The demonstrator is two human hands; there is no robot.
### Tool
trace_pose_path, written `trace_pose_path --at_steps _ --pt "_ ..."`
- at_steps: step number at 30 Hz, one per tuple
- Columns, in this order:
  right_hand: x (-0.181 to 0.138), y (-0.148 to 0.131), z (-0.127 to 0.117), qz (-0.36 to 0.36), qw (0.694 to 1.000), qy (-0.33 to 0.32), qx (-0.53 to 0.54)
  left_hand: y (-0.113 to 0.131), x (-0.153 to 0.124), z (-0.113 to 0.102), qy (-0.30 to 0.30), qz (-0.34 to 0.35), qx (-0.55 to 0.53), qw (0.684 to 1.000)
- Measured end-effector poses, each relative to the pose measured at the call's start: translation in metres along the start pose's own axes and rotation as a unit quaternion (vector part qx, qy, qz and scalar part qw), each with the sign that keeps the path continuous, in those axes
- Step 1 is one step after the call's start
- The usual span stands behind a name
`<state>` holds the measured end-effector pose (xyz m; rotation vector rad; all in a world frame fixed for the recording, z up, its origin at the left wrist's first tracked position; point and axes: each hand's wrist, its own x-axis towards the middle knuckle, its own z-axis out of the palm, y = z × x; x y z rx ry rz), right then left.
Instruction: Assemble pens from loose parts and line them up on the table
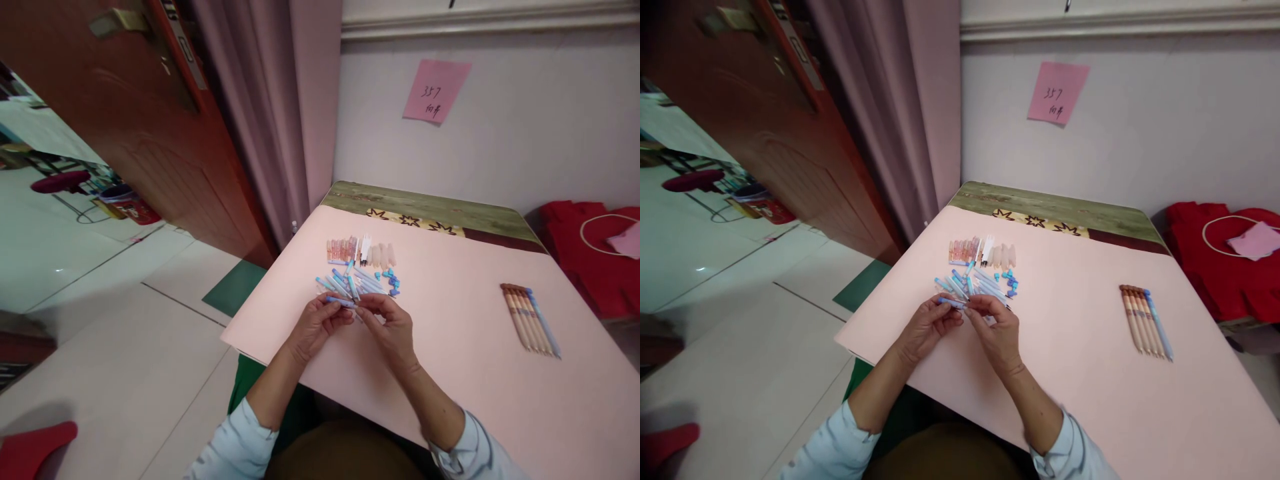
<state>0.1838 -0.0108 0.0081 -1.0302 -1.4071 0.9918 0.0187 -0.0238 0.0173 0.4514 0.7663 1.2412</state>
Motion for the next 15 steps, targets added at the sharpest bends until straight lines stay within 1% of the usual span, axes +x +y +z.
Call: trace_pose_path --at_steps 8,15 --pt "-0.002 -0.0024 0.0006 -0.052 0.998 0.011 -0.043 -0.0014 0.0005 -0.0013 -0.009 -0.005 0.009 1.0" --pt "-0.0009 -0.0037 0.0006 -0.031 0.999 0.009 -0.029 -0.0012 0.0004 -0.0014 -0.018 -0.013 0.009 1.0"
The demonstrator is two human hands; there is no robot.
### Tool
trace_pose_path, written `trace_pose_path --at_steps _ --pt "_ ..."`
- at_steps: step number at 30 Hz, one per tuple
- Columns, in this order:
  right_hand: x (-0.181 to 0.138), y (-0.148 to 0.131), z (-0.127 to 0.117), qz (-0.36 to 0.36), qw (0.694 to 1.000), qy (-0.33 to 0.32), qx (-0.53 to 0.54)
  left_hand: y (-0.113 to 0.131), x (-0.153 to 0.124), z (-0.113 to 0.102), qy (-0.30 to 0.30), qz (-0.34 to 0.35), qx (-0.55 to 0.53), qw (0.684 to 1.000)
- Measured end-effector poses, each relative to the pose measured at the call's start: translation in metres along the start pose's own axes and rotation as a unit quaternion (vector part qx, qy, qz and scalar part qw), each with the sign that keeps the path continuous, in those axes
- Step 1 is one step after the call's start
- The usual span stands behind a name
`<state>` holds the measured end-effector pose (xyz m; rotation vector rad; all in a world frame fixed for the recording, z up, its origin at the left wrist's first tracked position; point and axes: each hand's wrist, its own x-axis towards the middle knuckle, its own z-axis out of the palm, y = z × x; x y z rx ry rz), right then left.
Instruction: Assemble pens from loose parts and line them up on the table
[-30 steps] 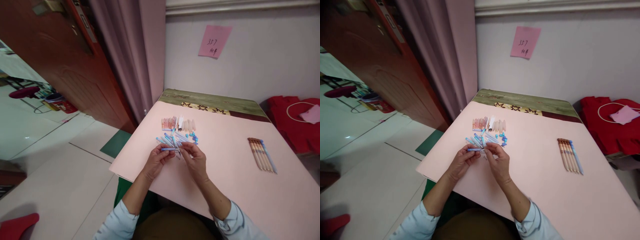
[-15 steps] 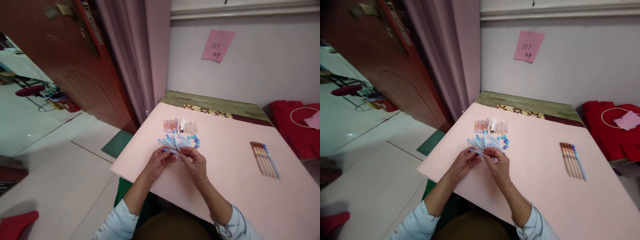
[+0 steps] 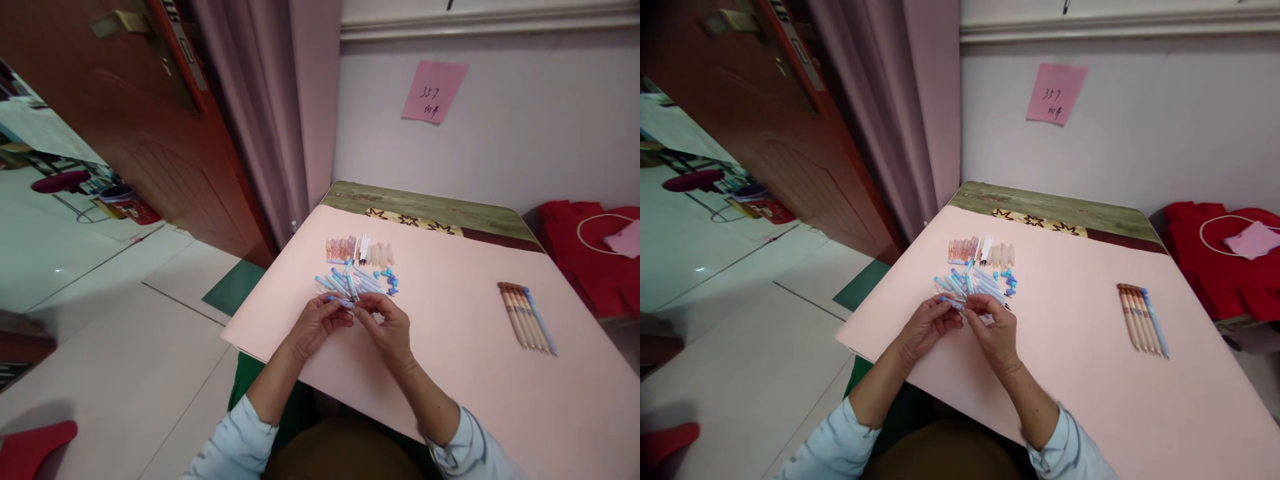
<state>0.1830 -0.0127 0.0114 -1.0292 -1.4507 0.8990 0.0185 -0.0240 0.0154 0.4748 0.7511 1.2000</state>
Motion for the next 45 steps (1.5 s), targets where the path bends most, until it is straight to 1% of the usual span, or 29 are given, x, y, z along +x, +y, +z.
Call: trace_pose_path --at_steps 4,13,22,24,28,30,32,34,35,37,40,42,45 --pt "-0.001 0.0 0.0 -0.011 1.0 -0.001 -0.008 0.0 0.001 0.0 0.004 -0.002 0.0 1.0" --pt "-0.005 -0.002 0.0 -0.094 0.993 0.009 -0.071 -0.002 0.001 -0.001 0.004 0.001 0.002 1.0" --pt "-0.005 -0.003 0.0 -0.085 0.994 0.002 -0.066 -0.002 0.002 -0.004 -0.011 -0.006 -0.003 1.0" --pt "-0.002 -0.005 -0.004 -0.076 0.995 0.022 -0.067 -0.001 0.002 -0.007 0.004 0.005 -0.031 1.0" --pt "0.014 -0.003 -0.022 -0.019 0.99 0.121 -0.064 0.005 0.005 -0.014 0.089 0.041 -0.121 0.988" --pt "0.022 0.003 -0.035 0.02 0.989 0.135 -0.057 0.008 0.007 -0.017 0.119 0.058 -0.151 0.98" --pt "0.027 0.009 -0.046 0.052 0.989 0.109 -0.084 0.01 0.009 -0.018 0.133 0.069 -0.164 0.975" --pt "0.028 0.013 -0.052 0.057 0.985 0.054 -0.155 0.01 0.01 -0.018 0.139 0.072 -0.17 0.973" --pt "0.027 0.013 -0.052 0.046 0.978 0.02 -0.202 0.01 0.011 -0.018 0.141 0.073 -0.17 0.973" --pt "0.021 0.011 -0.048 0.004 0.955 -0.048 -0.291 0.009 0.011 -0.017 0.141 0.076 -0.166 0.973" --pt "0.009 0.006 -0.033 -0.051 0.917 -0.125 -0.374 0.008 0.012 -0.017 0.136 0.082 -0.151 0.976" --pt "0.001 0.005 -0.022 -0.069 0.896 -0.141 -0.416 0.007 0.012 -0.017 0.13 0.081 -0.142 0.978" --pt "-0.005 0.004 -0.012 -0.086 0.865 -0.13 -0.477 0.006 0.012 -0.018 0.122 0.076 -0.131 0.981"
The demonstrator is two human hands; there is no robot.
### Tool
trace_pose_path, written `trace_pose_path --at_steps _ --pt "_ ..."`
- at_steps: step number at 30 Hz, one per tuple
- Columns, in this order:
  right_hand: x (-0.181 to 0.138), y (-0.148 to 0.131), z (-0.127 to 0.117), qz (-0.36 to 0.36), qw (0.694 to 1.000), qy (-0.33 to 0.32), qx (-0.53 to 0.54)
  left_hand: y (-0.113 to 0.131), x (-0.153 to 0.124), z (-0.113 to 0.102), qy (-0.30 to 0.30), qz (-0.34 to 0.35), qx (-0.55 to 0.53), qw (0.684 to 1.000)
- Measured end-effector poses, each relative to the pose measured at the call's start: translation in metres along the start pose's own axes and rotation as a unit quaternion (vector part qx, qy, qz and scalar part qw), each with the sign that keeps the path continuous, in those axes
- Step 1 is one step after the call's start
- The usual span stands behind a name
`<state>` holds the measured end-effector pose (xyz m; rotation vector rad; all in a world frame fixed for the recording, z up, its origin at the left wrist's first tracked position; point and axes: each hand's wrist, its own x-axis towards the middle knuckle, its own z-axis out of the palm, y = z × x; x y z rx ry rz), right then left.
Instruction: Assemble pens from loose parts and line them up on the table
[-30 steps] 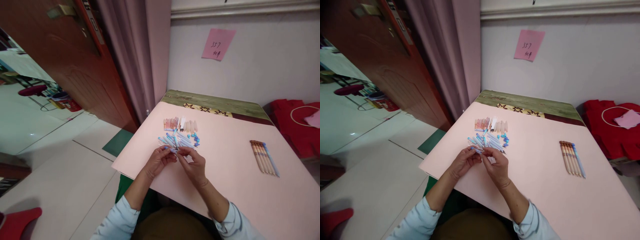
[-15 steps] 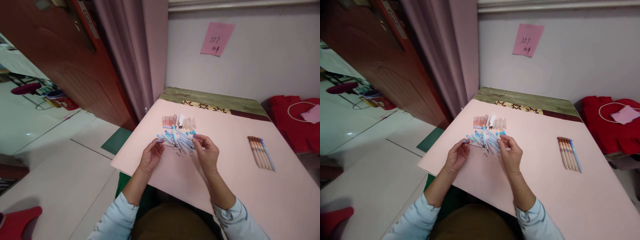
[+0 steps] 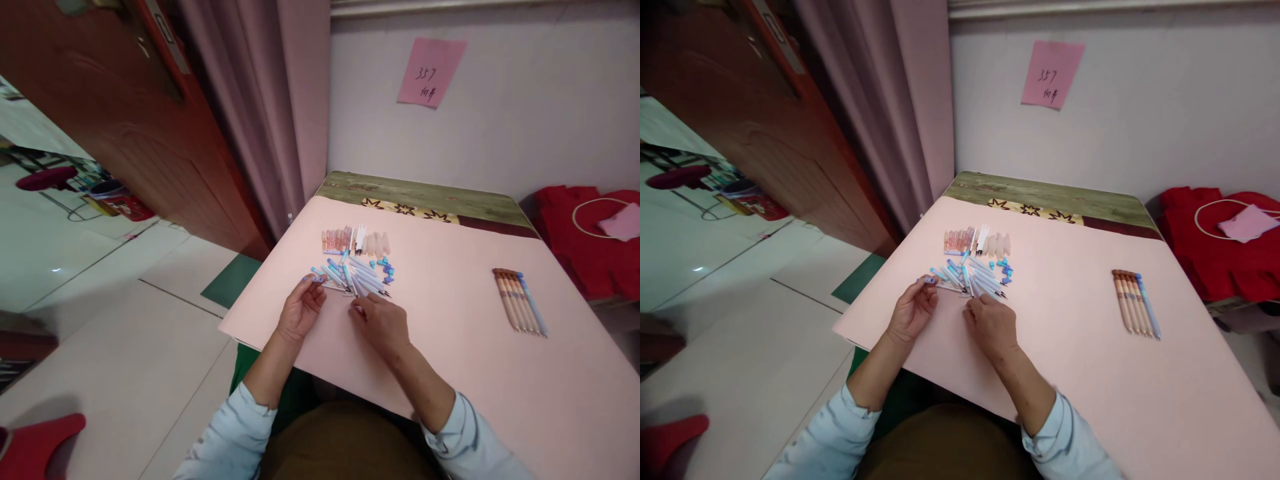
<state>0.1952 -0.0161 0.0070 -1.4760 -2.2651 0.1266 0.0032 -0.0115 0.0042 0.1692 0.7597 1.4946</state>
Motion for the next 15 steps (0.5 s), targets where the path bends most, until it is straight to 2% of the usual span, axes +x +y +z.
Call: trace_pose_path --at_steps 7,10,12,15 --pt "0.003 -0.007 0.008 -0.02 0.998 0.005 -0.057 -0.001 0.0 -0.001 -0.008 -0.009 0.009 1.0" --pt "0.003 -0.007 0.008 -0.019 0.998 0.032 -0.058 -0.002 -0.002 -0.001 -0.012 -0.025 0.008 1.0" --pt "0.003 -0.006 0.005 -0.015 0.997 0.071 -0.034 -0.003 -0.003 0.0 -0.015 -0.031 0.014 0.999" --pt "0.003 -0.003 -0.002 -0.005 0.99 0.121 0.066 -0.003 -0.004 0.002 -0.032 -0.037 0.039 0.998"
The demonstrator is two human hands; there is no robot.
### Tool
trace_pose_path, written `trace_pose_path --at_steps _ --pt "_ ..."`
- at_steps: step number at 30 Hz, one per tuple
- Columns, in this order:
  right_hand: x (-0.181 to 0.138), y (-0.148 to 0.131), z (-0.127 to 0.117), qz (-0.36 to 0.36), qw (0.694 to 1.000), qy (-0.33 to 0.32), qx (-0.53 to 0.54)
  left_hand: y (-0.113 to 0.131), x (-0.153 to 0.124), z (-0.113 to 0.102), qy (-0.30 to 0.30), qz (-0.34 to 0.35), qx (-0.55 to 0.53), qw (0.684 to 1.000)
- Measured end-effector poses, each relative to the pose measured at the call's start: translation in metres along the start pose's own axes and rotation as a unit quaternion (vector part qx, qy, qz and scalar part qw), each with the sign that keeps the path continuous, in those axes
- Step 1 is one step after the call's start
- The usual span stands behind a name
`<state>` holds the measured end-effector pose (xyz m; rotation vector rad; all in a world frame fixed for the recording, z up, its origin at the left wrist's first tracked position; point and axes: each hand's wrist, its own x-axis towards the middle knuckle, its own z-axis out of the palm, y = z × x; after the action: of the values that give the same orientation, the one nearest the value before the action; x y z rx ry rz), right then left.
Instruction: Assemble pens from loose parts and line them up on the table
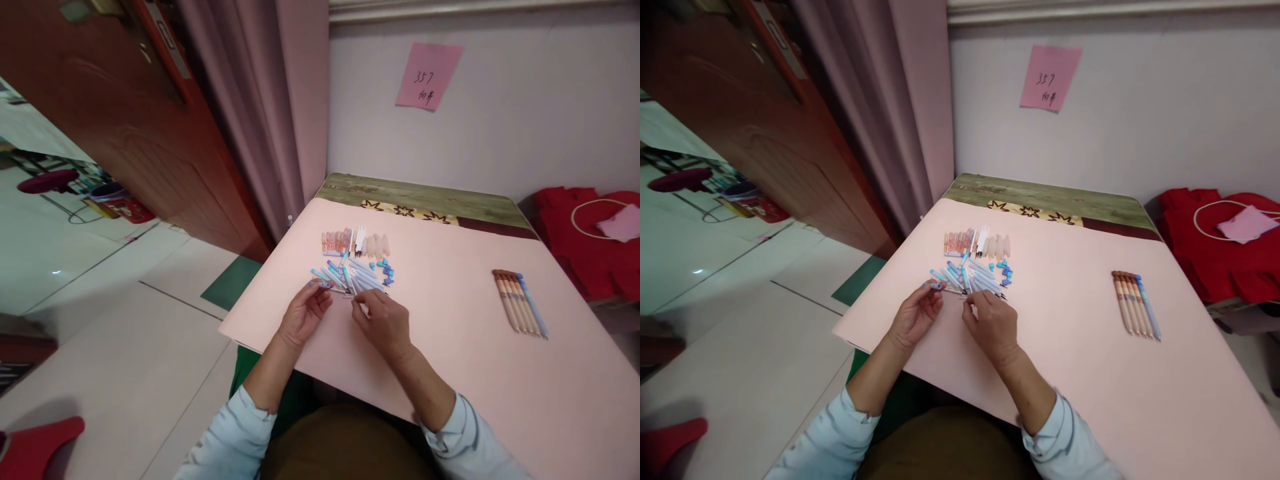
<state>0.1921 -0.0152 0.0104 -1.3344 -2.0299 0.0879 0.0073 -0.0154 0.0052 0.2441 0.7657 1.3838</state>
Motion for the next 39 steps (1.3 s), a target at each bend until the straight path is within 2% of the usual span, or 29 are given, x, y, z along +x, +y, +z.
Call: trace_pose_path --at_steps 3,7,11,17,26,33,39 --pt "0.001 0.0 -0.005 0.054 0.989 -0.002 0.138 -0.001 -0.002 0.002 -0.038 -0.008 0.04 0.998" --pt "0.003 -0.002 -0.006 0.113 0.948 -0.03 0.296 -0.002 -0.005 0.004 -0.071 -0.018 0.072 0.995" --pt "0.002 -0.005 -0.005 0.122 0.922 -0.04 0.364 -0.002 -0.006 0.005 -0.078 -0.02 0.075 0.994" --pt "0.001 -0.006 -0.005 0.097 0.923 -0.064 0.366 -0.002 -0.007 0.006 -0.094 -0.032 0.084 0.992" --pt "-0.003 0.0 0.002 0.104 0.941 -0.072 0.313 -0.003 -0.009 0.008 -0.101 -0.02 0.097 0.99" --pt "-0.002 -0.003 -0.002 0.078 0.941 -0.036 0.328 -0.004 -0.009 0.007 -0.092 -0.016 0.099 0.991" --pt "0.001 -0.002 -0.002 0.037 0.954 -0.023 0.298 -0.004 -0.011 0.008 -0.093 -0.031 0.121 0.988"
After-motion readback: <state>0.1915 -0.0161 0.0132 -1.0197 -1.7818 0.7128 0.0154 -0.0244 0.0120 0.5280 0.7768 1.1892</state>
